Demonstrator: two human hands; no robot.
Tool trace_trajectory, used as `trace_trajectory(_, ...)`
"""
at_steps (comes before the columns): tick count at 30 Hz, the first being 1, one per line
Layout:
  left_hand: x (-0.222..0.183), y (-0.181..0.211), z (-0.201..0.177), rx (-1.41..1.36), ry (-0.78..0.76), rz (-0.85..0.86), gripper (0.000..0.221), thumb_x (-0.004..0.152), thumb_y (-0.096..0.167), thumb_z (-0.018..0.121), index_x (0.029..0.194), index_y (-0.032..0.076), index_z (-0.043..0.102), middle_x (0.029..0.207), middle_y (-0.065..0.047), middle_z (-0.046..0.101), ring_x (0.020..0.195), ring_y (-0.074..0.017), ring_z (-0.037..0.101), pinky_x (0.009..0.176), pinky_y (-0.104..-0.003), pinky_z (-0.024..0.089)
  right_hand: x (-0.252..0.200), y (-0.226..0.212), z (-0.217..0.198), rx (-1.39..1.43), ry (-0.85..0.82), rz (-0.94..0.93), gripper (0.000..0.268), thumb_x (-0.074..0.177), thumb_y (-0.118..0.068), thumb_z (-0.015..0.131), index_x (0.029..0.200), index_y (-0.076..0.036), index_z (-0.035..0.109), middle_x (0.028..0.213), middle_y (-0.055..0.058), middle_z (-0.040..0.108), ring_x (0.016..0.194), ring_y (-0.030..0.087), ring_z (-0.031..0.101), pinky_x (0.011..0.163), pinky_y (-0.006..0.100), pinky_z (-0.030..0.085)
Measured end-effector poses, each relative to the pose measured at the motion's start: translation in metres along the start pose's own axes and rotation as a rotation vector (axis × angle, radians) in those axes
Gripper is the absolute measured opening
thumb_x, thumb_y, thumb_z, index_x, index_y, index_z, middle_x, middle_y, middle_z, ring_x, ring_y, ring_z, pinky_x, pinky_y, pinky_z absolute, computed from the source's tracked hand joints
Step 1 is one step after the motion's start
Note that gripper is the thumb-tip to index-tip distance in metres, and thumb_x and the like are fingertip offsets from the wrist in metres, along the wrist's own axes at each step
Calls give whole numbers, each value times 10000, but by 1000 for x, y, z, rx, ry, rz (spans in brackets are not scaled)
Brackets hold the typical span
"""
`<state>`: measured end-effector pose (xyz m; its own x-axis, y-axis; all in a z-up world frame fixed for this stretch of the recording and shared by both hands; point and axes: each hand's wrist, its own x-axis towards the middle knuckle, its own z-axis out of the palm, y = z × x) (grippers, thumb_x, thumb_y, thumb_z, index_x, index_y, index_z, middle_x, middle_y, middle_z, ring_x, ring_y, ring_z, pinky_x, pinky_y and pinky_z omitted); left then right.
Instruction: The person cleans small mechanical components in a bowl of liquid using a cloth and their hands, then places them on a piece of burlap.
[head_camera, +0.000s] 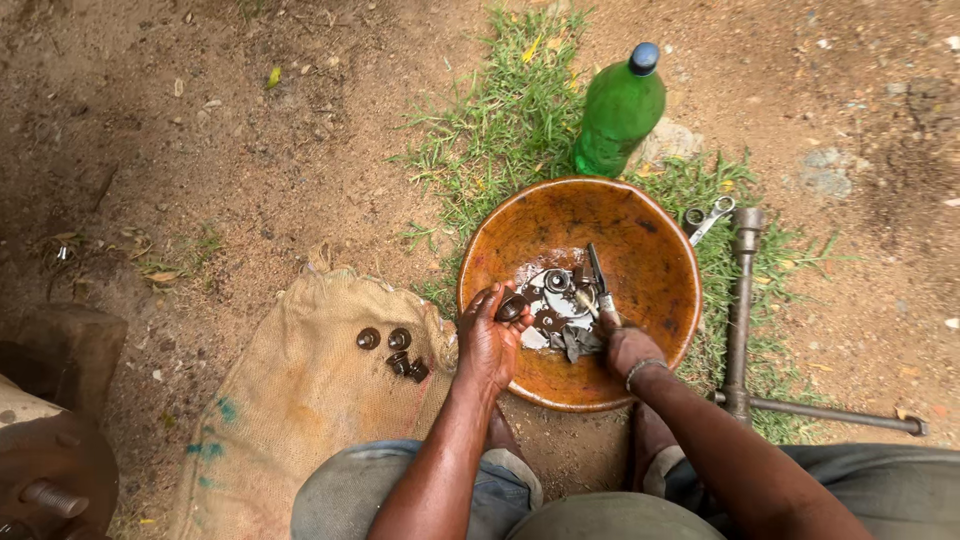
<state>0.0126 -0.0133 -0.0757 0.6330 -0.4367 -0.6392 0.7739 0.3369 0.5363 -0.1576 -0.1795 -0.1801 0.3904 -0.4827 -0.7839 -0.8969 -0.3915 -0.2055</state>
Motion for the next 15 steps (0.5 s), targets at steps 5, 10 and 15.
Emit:
trace_trajectory(5, 10, -4, 1, 30, 51, 26, 286, 965, 207, 677, 1151, -10, 672, 971, -137, 652, 835, -235, 664, 805, -432, 606, -20, -26, -16, 73, -139, -261, 394, 1026, -195, 489, 1398, -263, 601, 970, 110, 723, 713, 149, 590, 713, 366, 558)
trace_trajectory(10, 20, -4, 0, 3, 114, 76, 303, 961, 162, 675, 1174, -52, 645, 1041, -169, 584, 929, -281, 630, 932, -537, 628, -77, -31, -56, 692, -337, -147, 410, 1056, -158, 503, 1449, -255, 570, 896, 57, 725, 602, 111, 538, 546, 264, 505)
trace_trajectory(15, 21, 5, 8, -181, 158, 16, 320, 1013, 232, 626, 1155, -51, 577, 1035, -216, 600, 1039, -417, 666, 1012, -592, 585, -129, -33, -76, 923, -461, -361, 495, 1004, -87, 538, 1489, -175, 590, 900, 18, 736, 587, 69, 512, 478, 224, 422)
